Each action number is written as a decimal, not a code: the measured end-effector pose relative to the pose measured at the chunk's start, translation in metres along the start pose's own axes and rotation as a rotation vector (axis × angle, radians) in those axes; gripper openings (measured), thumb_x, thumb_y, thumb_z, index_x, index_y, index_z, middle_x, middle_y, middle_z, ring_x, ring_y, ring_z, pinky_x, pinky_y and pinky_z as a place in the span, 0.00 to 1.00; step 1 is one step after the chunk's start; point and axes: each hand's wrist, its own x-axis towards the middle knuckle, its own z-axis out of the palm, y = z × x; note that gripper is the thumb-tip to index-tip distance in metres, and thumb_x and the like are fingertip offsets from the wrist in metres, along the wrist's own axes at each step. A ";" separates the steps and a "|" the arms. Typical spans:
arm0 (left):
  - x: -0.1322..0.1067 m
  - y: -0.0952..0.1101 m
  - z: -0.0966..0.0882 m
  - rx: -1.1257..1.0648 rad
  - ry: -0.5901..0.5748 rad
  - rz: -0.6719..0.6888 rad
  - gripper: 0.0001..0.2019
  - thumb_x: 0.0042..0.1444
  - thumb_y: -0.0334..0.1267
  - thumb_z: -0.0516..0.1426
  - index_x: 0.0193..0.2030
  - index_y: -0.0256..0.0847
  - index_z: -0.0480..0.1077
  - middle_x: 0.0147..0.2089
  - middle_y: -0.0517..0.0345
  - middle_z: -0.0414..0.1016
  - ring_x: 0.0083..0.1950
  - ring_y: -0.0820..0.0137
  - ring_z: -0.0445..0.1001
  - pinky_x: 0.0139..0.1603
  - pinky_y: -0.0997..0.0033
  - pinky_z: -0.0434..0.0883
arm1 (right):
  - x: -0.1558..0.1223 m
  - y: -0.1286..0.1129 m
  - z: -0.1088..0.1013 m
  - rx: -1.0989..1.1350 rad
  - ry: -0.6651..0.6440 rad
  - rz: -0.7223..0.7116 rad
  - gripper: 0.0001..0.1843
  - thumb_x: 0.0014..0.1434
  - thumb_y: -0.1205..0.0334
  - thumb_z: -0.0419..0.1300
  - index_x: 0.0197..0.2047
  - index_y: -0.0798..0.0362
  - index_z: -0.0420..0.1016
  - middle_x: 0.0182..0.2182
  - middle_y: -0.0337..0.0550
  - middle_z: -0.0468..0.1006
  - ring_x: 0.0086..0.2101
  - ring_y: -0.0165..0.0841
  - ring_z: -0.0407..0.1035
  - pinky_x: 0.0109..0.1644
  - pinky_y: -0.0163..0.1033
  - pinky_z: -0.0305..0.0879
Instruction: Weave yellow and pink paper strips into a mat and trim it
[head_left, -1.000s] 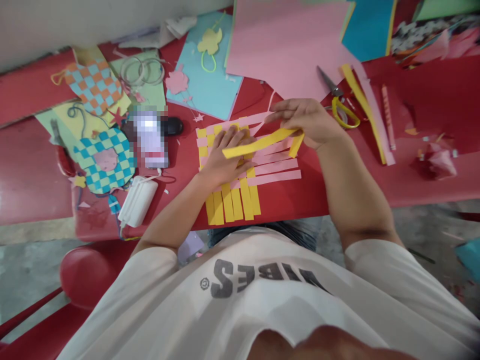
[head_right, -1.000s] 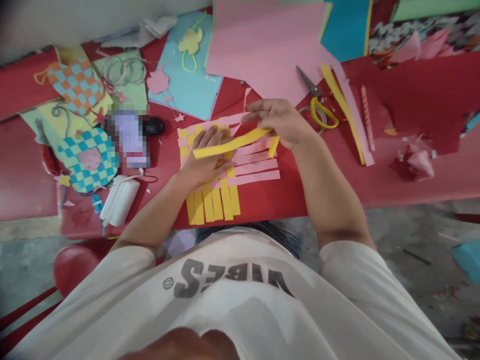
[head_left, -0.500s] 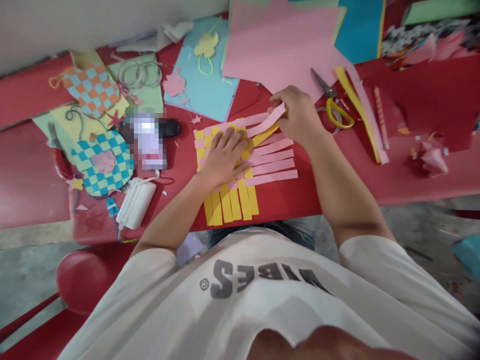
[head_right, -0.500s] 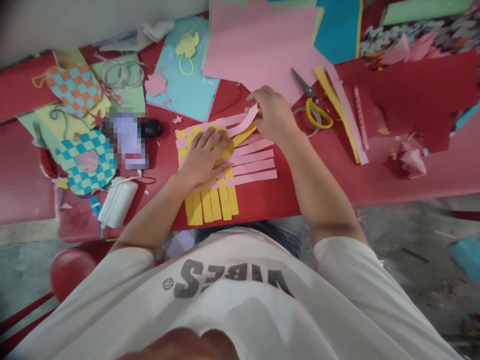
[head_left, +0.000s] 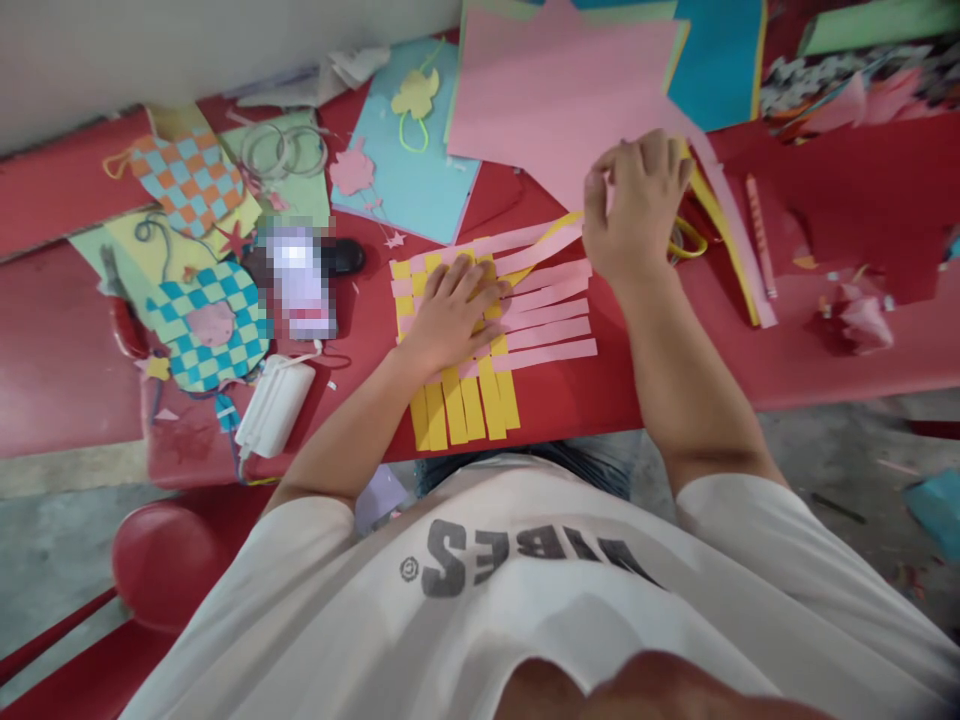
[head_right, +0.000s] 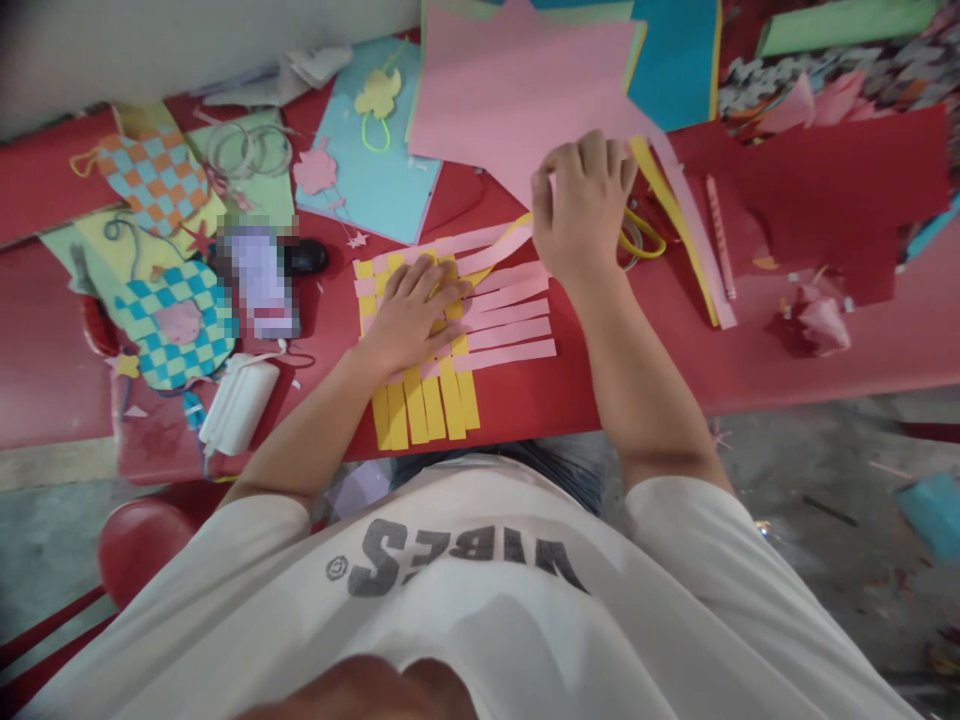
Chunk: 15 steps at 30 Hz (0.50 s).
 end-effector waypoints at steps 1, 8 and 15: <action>0.000 0.000 0.000 -0.006 0.001 0.002 0.33 0.80 0.59 0.59 0.85 0.50 0.70 0.92 0.45 0.59 0.95 0.36 0.49 0.94 0.28 0.47 | -0.002 0.005 -0.001 -0.015 -0.027 0.050 0.28 0.84 0.35 0.43 0.58 0.37 0.79 0.64 0.58 0.82 0.64 0.64 0.70 0.70 0.75 0.63; -0.001 0.000 0.000 -0.031 0.007 -0.004 0.33 0.79 0.56 0.60 0.86 0.52 0.69 0.92 0.47 0.59 0.95 0.37 0.49 0.94 0.28 0.47 | -0.011 0.011 0.000 0.046 -0.186 0.152 0.20 0.82 0.40 0.55 0.56 0.42 0.82 0.52 0.55 0.88 0.58 0.61 0.77 0.65 0.67 0.71; -0.001 0.000 0.000 -0.018 0.011 0.001 0.33 0.79 0.56 0.61 0.85 0.51 0.69 0.93 0.48 0.58 0.95 0.37 0.49 0.94 0.28 0.47 | -0.012 -0.003 -0.001 0.125 -0.253 0.013 0.30 0.81 0.45 0.51 0.82 0.30 0.65 0.73 0.41 0.81 0.72 0.55 0.70 0.77 0.65 0.62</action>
